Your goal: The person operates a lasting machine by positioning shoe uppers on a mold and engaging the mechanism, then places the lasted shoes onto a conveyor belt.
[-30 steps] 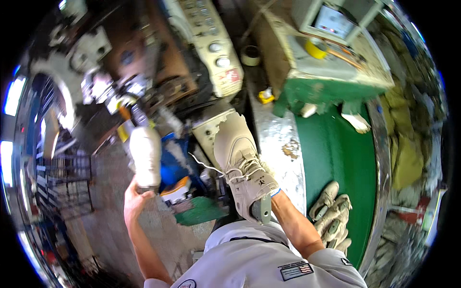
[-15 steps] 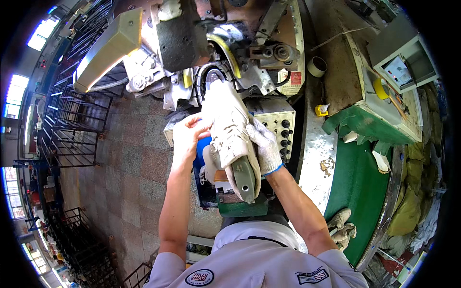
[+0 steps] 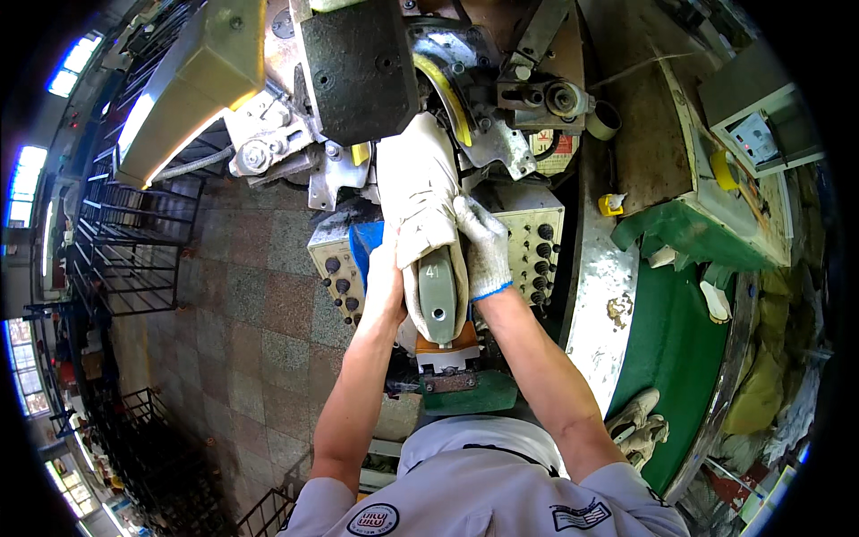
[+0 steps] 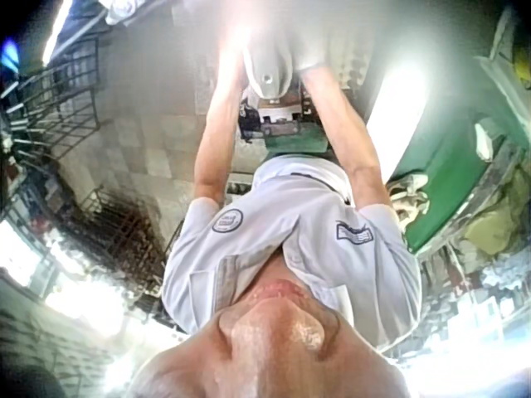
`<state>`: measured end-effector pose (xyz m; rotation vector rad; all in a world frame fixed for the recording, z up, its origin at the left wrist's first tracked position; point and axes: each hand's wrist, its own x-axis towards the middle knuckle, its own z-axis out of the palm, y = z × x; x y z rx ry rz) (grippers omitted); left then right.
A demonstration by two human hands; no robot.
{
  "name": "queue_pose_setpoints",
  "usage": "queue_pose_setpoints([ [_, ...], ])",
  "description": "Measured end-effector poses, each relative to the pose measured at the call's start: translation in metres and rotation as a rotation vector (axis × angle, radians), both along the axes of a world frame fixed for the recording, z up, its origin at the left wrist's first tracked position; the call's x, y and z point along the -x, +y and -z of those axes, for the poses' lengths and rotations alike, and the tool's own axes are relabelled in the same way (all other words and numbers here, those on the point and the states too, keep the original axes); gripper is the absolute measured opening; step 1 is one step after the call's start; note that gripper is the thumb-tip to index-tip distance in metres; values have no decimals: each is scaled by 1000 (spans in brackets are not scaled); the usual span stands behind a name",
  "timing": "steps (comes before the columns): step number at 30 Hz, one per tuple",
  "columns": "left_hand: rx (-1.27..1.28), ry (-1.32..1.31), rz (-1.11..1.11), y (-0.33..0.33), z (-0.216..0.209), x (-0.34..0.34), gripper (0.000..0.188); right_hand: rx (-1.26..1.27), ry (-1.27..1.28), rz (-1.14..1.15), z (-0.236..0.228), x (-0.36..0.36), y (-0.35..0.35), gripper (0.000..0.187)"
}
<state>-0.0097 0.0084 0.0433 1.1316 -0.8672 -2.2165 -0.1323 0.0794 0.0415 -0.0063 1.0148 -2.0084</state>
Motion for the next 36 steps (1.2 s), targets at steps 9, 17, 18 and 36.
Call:
queue_pose_setpoints([
  [9, 150, 31, 71, -5, 8, 1, 53, -119, -39, 4, 13, -5, -2, 36],
  [17, 393, 225, 3, -4, 68, 11, 41, -386, 505, -99, 13, 9, 2, 46],
  [18, 384, 227, 11, -3, 69, 11, 38, -367, 486, -82, 17, 9, 2, 46],
  [36, 828, -840, 401, 66, 162, -129, 71, -221, 69, 94, 49, 11, 235, 48],
])
